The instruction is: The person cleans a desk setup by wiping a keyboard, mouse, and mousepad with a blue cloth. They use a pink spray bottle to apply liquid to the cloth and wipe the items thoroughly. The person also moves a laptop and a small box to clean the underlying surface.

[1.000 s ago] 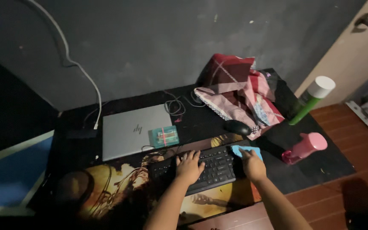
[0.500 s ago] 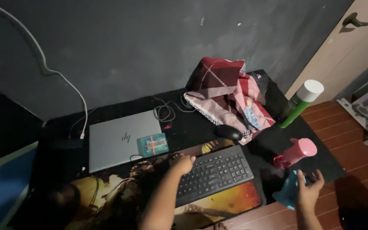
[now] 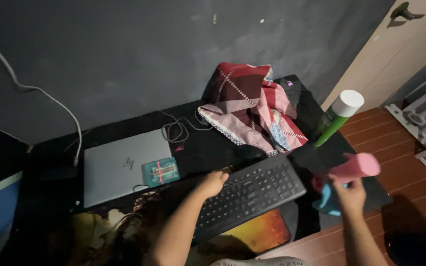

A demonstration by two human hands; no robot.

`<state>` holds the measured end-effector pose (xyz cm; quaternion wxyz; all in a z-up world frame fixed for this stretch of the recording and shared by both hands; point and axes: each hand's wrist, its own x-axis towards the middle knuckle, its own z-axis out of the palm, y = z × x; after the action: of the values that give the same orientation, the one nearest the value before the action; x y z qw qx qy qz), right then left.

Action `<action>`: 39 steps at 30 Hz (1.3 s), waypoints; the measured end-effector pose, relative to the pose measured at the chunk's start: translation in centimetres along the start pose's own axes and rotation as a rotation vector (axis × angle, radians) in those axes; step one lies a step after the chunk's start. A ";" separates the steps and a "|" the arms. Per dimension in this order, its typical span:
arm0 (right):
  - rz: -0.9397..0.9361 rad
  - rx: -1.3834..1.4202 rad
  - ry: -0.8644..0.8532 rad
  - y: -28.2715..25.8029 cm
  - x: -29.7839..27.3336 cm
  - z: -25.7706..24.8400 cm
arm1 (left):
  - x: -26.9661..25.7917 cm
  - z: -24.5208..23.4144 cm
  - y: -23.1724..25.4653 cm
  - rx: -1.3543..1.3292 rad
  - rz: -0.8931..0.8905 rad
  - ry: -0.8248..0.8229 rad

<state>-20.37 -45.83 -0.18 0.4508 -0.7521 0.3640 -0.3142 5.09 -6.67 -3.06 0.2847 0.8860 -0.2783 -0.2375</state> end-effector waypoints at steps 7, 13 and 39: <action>-0.189 -0.022 0.112 -3.4 2.8 -8.1 | 2.8 1.5 9.7 0.087 -0.159 -0.071; -0.102 -0.156 0.068 -5.5 0.8 -11.1 | 7.1 6.0 8.4 0.078 -0.251 0.012; -0.337 -0.300 -0.149 1.7 2.8 2.1 | -7.2 -3.3 7.6 -0.141 -0.429 0.214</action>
<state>-17.62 -47.82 -2.17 0.3009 -0.8817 0.2418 -0.2711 -1.03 -6.14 6.06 0.3166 0.9230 -0.0349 -0.2161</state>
